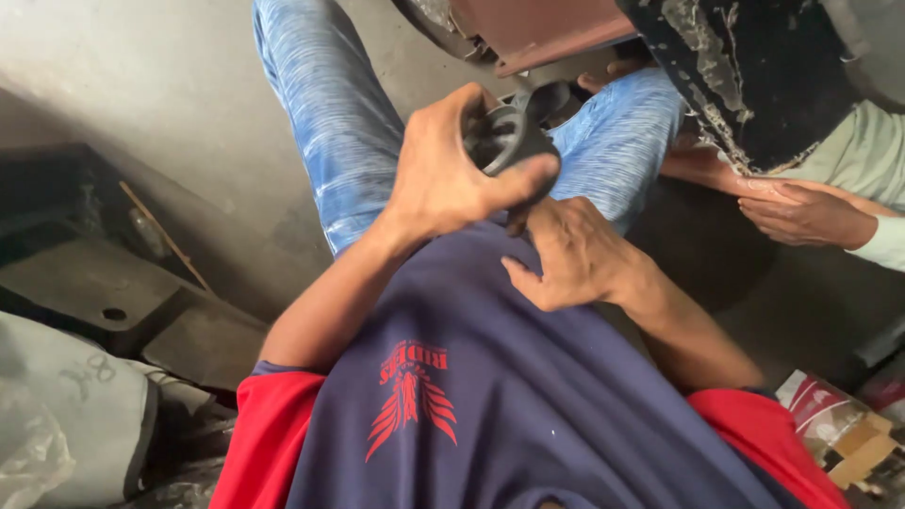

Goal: Cleaning and inspecting motorcycle starter motor components and housing with a cloth.

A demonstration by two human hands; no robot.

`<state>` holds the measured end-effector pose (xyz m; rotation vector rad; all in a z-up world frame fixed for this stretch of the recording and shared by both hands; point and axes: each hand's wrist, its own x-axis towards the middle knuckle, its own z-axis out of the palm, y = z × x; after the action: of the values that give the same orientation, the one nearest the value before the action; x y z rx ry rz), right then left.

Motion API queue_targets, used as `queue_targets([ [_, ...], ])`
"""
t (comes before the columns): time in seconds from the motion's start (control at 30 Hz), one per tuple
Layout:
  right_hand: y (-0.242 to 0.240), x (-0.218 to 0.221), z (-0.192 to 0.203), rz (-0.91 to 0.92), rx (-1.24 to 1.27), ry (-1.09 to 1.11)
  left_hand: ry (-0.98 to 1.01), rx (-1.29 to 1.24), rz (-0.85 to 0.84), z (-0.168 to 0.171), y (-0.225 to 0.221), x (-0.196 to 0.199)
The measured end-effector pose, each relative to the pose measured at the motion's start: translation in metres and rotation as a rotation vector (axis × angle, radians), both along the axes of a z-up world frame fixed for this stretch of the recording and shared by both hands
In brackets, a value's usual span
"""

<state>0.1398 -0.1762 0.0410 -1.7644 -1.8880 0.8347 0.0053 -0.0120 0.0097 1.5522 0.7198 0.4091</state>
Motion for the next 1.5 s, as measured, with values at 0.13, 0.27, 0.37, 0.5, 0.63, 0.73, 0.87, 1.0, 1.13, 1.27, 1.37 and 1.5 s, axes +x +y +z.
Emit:
queue_targets([
  [0.13, -0.025, 0.011, -0.035, 0.008, -0.285, -0.078, -0.082, 0.110, 0.017, 0.005, -0.012, 0.002],
  [0.27, -0.007, 0.011, -0.010, 0.063, 0.017, -0.048, -0.199, 0.087, 0.006, 0.022, -0.017, 0.000],
  [0.37, 0.004, 0.011, 0.009, 0.101, 0.159, -0.080, -0.327, 0.027, 0.030, 0.026, -0.023, -0.003],
  [0.5, -0.005, 0.016, 0.006, 0.133, 0.223, -0.083, -0.363, 0.131, 0.044, 0.029, -0.032, -0.004],
  [0.63, -0.004, 0.021, -0.009, 0.124, 0.230, -0.078, -0.303, 0.148, 0.068, 0.040, -0.029, -0.006],
  [0.73, -0.007, 0.021, -0.019, 0.102, 0.221, -0.062, -0.346, 0.130, 0.094, 0.039, -0.036, -0.008],
  [0.87, -0.016, 0.024, -0.029, 0.049, 0.212, -0.066, -0.300, 0.107, 0.144, 0.037, -0.043, -0.006],
  [1.0, -0.024, 0.027, -0.040, 0.008, 0.207, -0.068, -0.203, 0.149, 0.174, 0.044, -0.044, -0.008],
  [1.13, -0.032, 0.036, -0.065, -0.012, 0.197, -0.057, -0.210, 0.090, 0.141, 0.048, -0.046, -0.011],
  [1.27, -0.052, 0.046, -0.083, -0.062, 0.177, -0.065, -0.294, 0.123, 0.177, 0.047, -0.046, -0.009],
  [1.37, -0.052, 0.043, -0.069, -0.100, 0.175, -0.080, -0.331, 0.092, 0.193, 0.051, -0.041, -0.010],
  [1.5, -0.057, 0.037, -0.053, -0.120, 0.153, -0.072, -0.332, 0.115, 0.214, 0.051, -0.041, -0.013],
])
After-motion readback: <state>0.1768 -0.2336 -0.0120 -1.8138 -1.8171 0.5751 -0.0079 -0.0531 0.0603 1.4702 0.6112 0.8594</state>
